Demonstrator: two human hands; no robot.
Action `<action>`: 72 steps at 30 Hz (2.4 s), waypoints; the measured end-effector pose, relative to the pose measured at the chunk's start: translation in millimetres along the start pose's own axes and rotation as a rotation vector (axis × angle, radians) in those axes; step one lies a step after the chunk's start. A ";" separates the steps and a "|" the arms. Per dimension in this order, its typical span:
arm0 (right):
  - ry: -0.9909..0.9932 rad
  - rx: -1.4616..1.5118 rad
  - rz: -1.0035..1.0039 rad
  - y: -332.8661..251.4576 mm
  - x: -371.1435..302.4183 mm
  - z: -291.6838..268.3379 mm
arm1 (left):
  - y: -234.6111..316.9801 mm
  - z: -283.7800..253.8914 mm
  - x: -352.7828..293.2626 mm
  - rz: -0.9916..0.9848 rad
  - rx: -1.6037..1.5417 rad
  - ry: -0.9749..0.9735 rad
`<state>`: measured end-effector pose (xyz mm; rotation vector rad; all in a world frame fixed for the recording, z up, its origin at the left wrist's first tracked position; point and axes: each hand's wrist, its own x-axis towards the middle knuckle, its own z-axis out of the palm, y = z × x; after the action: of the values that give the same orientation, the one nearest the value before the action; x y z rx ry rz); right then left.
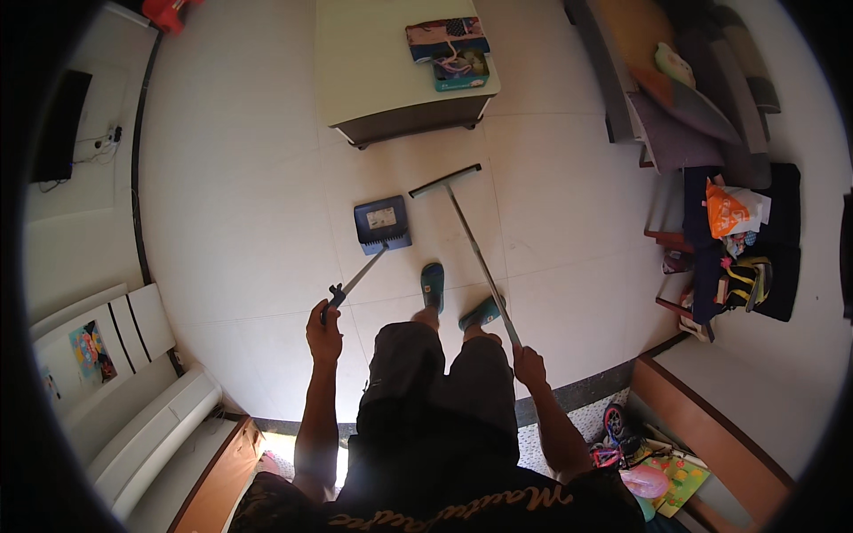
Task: The person sweeps the tiled floor with a broom and dustpan, gathering debris into the dustpan. They briefly pick up a small white stuffed toy and place it into a blue bin before resuming sweeping around the living room furniture.
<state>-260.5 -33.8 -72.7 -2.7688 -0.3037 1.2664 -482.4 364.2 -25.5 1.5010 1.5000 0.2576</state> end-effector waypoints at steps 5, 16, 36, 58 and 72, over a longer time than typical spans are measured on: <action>0.070 0.032 -0.099 -121.7 112.6 -3.7 | 6.1 -5.9 -12.0 -0.054 -0.019 0.007; -0.159 -0.046 0.270 34.6 68.9 -14.7 | 4.4 18.3 -22.8 0.035 0.085 -0.076; 0.317 0.460 0.279 279.6 -126.2 135.6 | 137.2 182.0 -100.2 0.282 0.217 -0.336; 0.003 0.827 0.645 225.7 -259.0 155.7 | 256.5 420.3 -146.7 0.543 0.333 -0.662; 0.230 1.551 0.990 379.8 102.2 -36.0 | 344.8 587.2 -147.2 0.613 0.509 -0.880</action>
<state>-112.8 -382.7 -184.0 -1.4716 1.4930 0.5961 135.1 42.1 -10.6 2.0711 0.3864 -0.4305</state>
